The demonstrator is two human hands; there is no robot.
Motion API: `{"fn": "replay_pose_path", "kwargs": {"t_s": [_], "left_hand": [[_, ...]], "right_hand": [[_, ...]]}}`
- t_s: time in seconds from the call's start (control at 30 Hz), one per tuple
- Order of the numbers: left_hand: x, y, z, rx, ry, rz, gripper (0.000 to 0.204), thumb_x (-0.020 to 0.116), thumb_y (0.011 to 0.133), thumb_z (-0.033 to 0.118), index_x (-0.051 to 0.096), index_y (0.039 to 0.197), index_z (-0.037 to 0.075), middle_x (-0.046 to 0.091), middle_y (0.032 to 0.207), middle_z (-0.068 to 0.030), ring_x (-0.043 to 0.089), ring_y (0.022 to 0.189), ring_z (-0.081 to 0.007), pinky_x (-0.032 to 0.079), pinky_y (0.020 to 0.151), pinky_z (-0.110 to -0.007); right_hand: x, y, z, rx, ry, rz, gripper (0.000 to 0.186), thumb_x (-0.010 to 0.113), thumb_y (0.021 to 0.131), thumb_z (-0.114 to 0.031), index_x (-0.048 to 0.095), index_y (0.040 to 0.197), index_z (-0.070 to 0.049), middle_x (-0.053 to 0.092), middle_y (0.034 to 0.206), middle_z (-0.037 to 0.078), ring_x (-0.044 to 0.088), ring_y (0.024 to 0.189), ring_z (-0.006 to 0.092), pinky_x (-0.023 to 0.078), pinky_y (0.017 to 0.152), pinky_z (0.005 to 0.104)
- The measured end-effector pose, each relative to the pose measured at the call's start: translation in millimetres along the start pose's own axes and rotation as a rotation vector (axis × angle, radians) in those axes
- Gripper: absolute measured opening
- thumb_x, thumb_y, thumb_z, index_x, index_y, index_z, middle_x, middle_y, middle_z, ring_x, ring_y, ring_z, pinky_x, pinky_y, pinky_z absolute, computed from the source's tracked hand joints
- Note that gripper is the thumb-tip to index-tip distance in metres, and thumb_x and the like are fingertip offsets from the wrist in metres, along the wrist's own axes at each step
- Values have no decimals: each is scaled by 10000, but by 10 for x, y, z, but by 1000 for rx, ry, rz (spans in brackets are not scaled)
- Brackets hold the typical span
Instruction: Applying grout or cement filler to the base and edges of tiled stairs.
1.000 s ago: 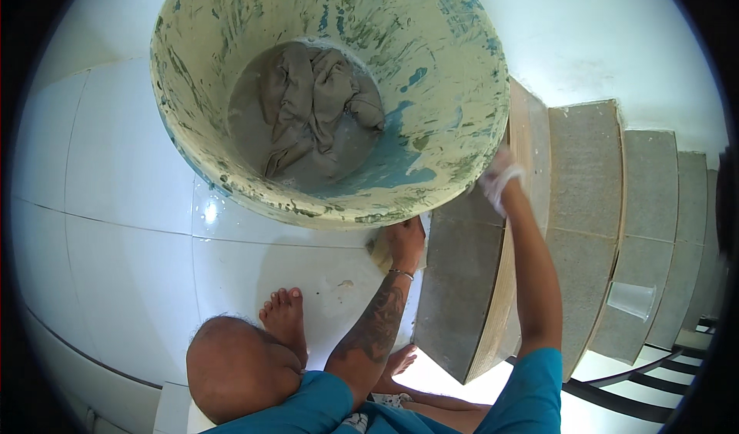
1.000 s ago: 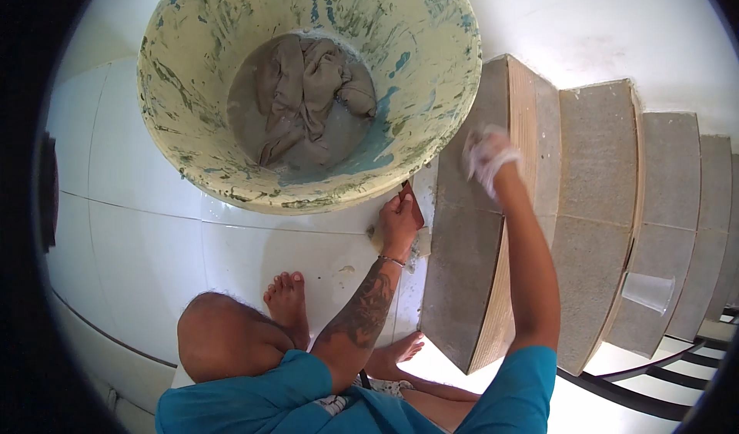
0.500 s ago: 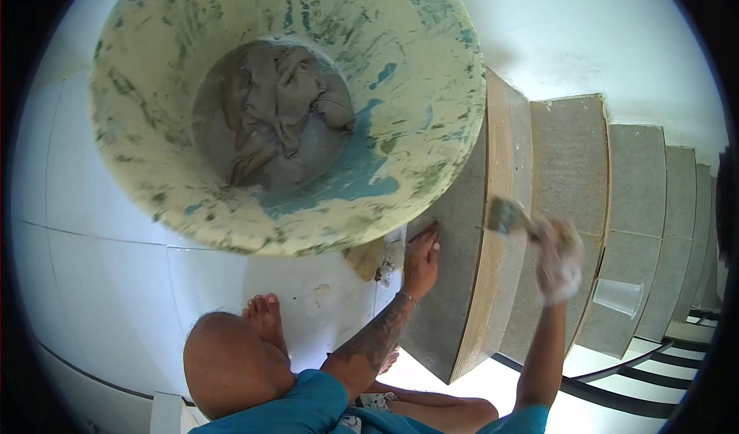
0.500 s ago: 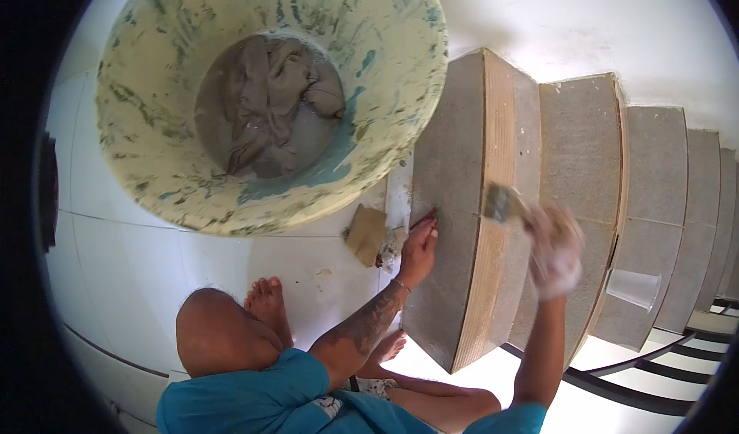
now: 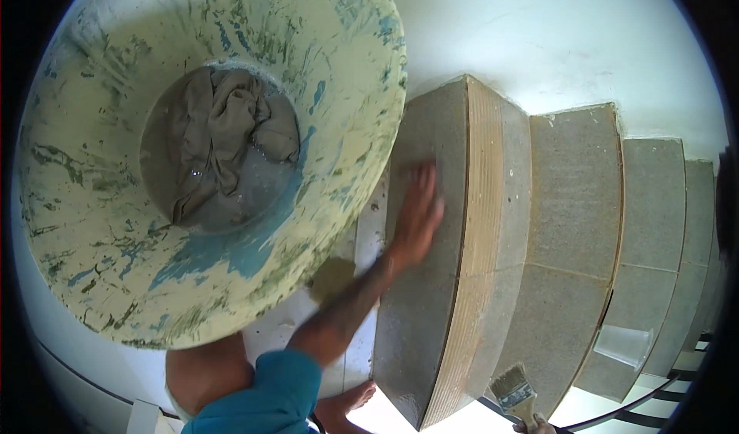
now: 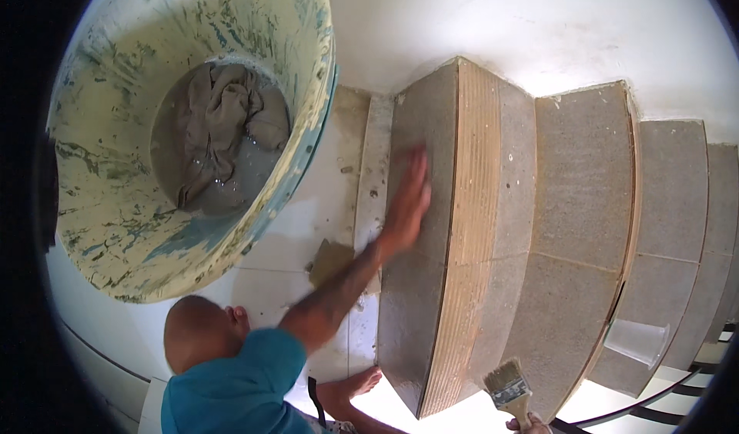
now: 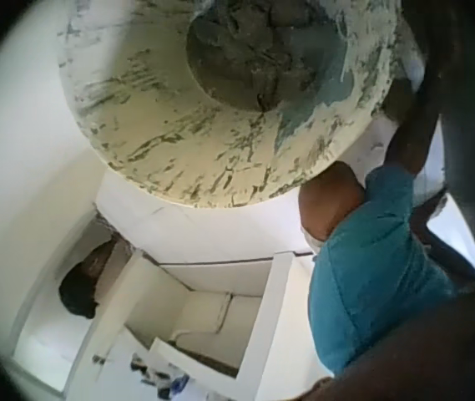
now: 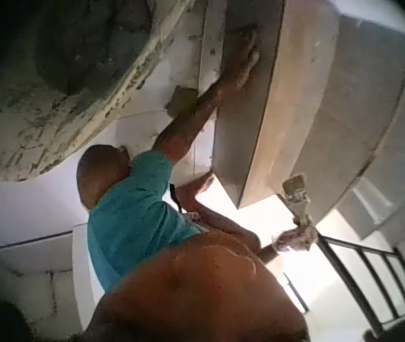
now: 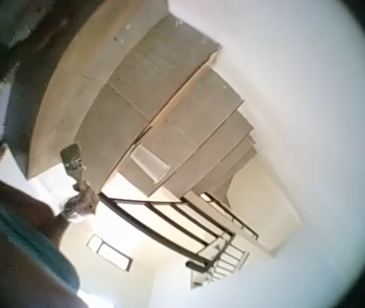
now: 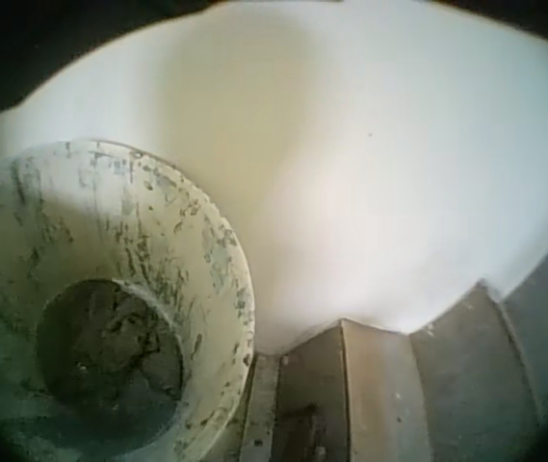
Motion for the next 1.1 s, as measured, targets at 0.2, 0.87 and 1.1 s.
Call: {"fn": "replay_pose_path", "kwargs": {"t_s": [0.2,0.87,1.1], "left_hand": [[-534,508,-621,-146,125,151,661,343,923,425,177,1397,-4,156,1465,-178,129,1364,-281,97,1108,-371],[-716,1290,9,-106,83,193,666,344,925,404,201,1362,-77,203,1420,-262,225,1306,-380,166,1084,-404],[138,-668,644,20,51,-161,774,362,878,465,131,1384,-73,118,1451,-253,61,1361,-368,51,1108,-440]], "right_hand": [[352,173,108,-23,182,18,520,348,932,-487,590,896,-28,614,719,73,573,585,169,470,478,264],[209,3,41,51,368,135,436,465,898,-383,659,791,-7,611,584,64,572,503,148,468,468,283],[338,80,385,240,429,131,372,502,888,-317,641,835,24,630,654,105,583,525,178,482,477,286]]}}
Point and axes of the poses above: each hand's wrist, its own y-axis towards the middle knuckle, its own x-axis out of the palm, z = x × y, the point moved 10 cm from there along y, towards the middle knuckle
